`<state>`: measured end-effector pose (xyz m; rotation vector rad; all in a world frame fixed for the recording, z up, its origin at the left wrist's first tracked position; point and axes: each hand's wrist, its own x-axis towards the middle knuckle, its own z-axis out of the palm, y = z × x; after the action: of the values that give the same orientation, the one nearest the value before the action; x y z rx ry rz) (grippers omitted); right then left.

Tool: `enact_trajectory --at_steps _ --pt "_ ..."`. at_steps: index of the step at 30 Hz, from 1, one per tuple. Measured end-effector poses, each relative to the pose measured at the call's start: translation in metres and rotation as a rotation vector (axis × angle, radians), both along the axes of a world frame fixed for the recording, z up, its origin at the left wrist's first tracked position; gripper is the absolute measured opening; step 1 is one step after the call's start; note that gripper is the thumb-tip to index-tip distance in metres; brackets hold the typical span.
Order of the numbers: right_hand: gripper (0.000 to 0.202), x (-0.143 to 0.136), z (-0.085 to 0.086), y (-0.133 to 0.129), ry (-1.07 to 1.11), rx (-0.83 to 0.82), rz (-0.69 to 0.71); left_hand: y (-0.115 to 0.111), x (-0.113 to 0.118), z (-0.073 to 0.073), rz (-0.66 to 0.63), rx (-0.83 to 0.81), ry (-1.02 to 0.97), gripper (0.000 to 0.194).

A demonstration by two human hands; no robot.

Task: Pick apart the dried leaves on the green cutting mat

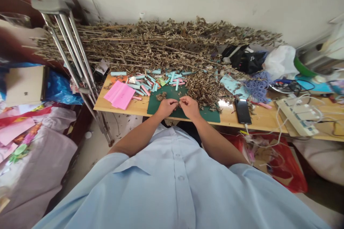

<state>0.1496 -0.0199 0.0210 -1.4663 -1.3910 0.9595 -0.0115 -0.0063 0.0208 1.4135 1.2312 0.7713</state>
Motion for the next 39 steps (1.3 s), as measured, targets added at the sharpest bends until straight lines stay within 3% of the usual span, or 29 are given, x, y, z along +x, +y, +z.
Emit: enact_trajectory --at_steps 5,9,12,15,20,22,31,39 --pt "0.020 0.000 0.016 -0.007 -0.357 0.148 0.066 -0.002 0.001 0.000 -0.033 0.110 0.069 0.025" --pt "0.019 -0.001 0.022 -0.005 -0.440 0.093 0.096 -0.003 0.001 0.003 -0.062 0.263 0.149 0.022" --pt "0.020 -0.001 0.020 -0.001 -0.435 0.059 0.080 -0.003 0.001 0.005 -0.059 0.265 0.168 0.020" --pt "0.022 -0.004 0.013 0.002 -0.292 -0.006 0.028 -0.004 0.000 0.004 -0.045 0.202 0.125 0.021" --pt "0.024 -0.010 -0.001 0.005 0.244 -0.238 -0.105 -0.003 -0.001 0.000 0.038 0.060 0.020 0.022" --pt "0.025 -0.010 -0.004 0.005 0.311 -0.240 -0.135 -0.002 -0.001 -0.002 0.050 0.025 -0.036 0.024" --pt "0.018 -0.003 0.003 -0.002 -0.240 0.048 0.019 -0.001 0.004 -0.007 0.053 -0.004 -0.199 0.013" --pt "0.020 0.005 0.006 0.005 -0.310 -0.033 0.127 -0.003 0.002 -0.004 -0.024 0.022 -0.070 0.013"
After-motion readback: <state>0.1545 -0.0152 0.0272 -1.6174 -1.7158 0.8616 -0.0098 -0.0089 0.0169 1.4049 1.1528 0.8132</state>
